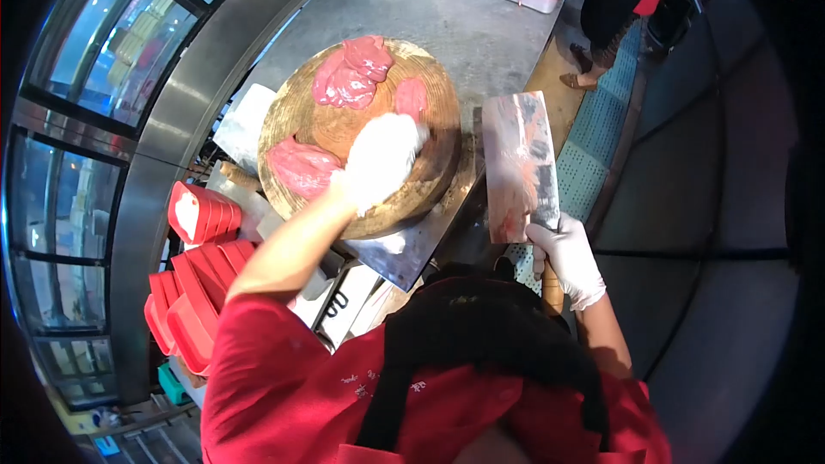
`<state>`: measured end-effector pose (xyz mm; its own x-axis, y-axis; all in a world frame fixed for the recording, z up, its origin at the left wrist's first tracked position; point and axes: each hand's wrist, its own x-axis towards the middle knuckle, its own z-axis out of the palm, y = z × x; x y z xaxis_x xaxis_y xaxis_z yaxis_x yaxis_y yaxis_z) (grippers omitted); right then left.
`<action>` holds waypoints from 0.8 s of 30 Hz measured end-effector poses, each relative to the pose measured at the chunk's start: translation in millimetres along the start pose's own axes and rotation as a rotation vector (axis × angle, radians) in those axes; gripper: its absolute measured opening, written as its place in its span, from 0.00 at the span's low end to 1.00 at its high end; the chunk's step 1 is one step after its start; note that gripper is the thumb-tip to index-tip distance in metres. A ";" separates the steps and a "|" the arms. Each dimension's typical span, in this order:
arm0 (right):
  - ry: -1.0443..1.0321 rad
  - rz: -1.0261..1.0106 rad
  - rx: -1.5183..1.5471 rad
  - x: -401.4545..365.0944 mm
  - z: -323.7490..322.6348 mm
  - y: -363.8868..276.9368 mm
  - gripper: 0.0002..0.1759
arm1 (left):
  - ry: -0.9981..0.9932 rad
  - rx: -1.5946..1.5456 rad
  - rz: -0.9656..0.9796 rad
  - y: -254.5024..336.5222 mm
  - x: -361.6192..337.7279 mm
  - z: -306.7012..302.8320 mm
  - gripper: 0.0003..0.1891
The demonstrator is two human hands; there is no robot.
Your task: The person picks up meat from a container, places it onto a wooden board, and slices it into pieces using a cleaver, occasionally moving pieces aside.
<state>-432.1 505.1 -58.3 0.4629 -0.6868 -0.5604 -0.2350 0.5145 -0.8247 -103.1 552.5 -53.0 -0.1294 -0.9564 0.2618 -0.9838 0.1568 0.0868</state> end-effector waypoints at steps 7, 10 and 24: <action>-0.137 -0.037 -0.056 20.3 18.2 -11.8 0.08 | 0.100 -0.165 0.133 39.2 -41.3 4.8 0.09; -0.188 -0.032 0.021 32.3 32.1 -15.7 0.09 | 0.220 -0.433 0.069 39.3 -54.7 3.2 0.09; -0.212 0.009 0.035 49.9 56.7 -9.8 0.10 | 0.146 -0.078 -0.233 -5.2 -7.3 33.6 0.26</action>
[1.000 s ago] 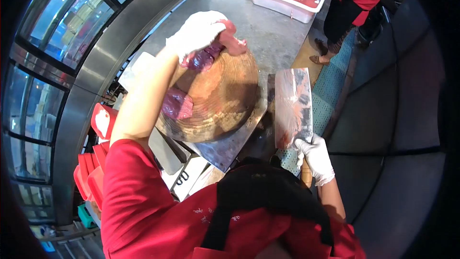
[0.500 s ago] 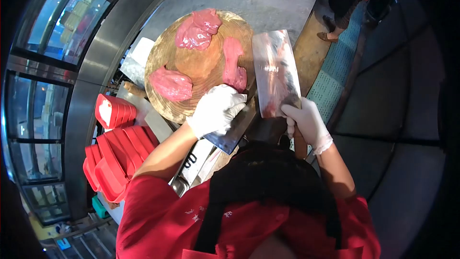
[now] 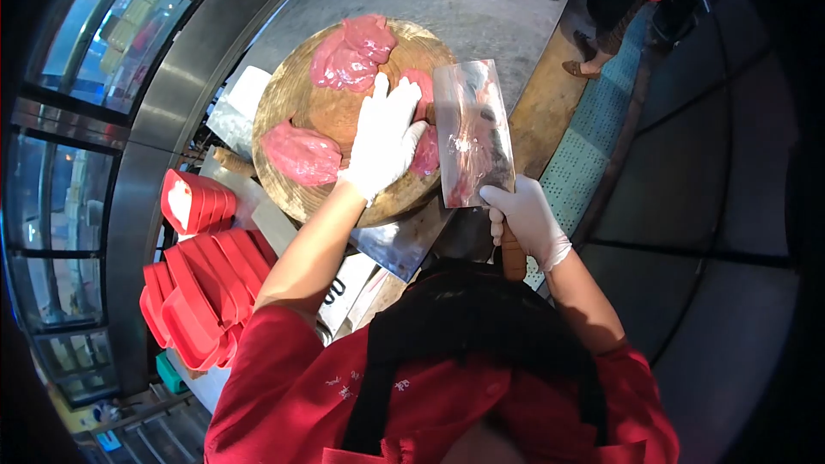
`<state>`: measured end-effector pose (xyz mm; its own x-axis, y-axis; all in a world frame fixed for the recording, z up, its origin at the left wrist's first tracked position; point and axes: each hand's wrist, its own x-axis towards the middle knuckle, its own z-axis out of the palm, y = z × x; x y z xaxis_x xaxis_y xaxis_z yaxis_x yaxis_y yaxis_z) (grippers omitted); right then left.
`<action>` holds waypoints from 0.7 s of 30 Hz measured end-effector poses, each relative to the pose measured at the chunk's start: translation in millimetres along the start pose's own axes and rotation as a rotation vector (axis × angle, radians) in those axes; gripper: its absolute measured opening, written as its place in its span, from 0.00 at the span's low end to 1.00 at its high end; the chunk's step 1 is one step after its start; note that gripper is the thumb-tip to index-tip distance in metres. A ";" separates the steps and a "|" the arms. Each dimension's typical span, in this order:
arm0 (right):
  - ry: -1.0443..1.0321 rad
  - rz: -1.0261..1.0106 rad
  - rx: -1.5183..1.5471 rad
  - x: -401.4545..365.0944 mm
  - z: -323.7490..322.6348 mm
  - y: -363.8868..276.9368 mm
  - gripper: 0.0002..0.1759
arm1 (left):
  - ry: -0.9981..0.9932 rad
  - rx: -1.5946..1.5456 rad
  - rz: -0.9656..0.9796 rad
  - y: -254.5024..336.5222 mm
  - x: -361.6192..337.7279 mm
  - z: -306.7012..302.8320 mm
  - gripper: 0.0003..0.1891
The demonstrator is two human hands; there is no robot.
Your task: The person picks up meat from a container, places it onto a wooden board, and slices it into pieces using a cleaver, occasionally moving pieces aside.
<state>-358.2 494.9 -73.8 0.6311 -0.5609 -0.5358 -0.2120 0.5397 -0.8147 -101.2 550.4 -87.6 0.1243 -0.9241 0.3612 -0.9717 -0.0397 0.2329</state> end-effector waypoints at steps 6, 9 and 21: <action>0.015 0.012 -0.039 6.2 0.9 -2.5 0.11 | -0.243 0.116 -0.075 6.1 9.6 8.2 0.35; 0.016 -0.003 -0.063 19.1 0.1 -8.0 0.10 | -0.245 0.131 -0.036 2.7 10.5 9.1 0.35; 0.010 -0.086 -0.196 52.2 0.7 -28.8 0.13 | -0.179 0.109 0.007 -1.3 9.1 13.0 0.35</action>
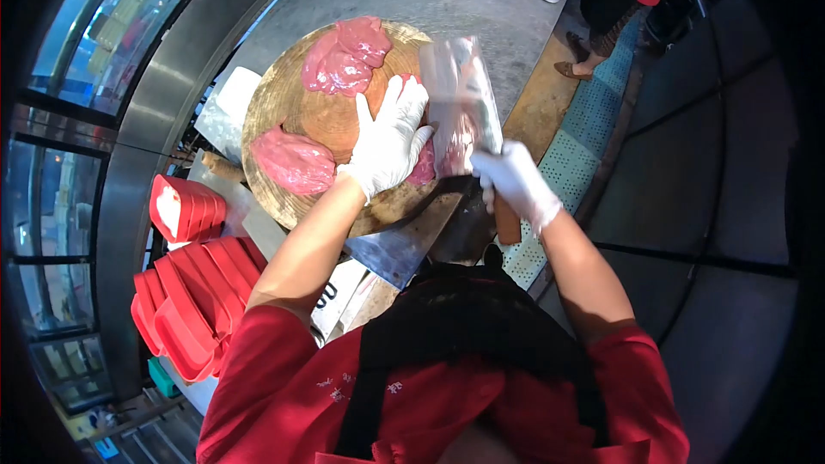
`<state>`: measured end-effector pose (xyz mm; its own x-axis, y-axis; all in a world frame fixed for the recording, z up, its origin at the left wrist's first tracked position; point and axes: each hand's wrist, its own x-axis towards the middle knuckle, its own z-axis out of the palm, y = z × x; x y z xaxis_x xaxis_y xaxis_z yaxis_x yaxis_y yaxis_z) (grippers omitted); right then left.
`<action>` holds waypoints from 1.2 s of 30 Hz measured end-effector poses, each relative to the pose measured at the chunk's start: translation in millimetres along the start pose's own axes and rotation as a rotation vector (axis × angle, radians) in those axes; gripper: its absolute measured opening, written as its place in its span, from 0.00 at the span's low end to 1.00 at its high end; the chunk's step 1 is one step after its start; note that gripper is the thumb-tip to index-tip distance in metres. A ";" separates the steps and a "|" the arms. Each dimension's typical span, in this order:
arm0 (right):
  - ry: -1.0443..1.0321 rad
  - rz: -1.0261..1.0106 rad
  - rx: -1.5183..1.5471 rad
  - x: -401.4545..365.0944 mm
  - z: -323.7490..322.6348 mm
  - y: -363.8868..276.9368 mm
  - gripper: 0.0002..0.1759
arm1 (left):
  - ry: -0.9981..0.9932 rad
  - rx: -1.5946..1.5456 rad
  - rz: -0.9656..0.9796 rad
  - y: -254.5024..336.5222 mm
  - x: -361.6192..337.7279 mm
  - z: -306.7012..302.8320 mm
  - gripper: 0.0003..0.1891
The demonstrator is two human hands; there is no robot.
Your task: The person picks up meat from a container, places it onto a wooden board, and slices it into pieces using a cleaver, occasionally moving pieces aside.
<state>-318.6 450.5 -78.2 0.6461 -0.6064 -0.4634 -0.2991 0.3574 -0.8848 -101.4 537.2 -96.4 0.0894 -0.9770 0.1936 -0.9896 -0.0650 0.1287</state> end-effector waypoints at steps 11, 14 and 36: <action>0.009 0.089 -0.008 -21.6 6.0 6.5 0.12 | -0.074 0.060 -0.001 -9.4 6.2 -7.7 0.34; 0.003 0.037 -0.056 15.5 4.0 -10.9 0.13 | -0.118 0.032 -0.034 -14.8 14.5 -11.3 0.34; 0.025 0.060 -0.138 44.7 13.2 -19.7 0.16 | -0.102 -0.006 0.003 -14.9 -6.7 -11.9 0.36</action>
<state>-274.5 425.7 -80.8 0.6074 -0.6047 -0.5152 -0.4312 0.2937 -0.8531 -85.9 547.1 -88.1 0.0739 -0.9928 0.0943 -0.9891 -0.0609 0.1339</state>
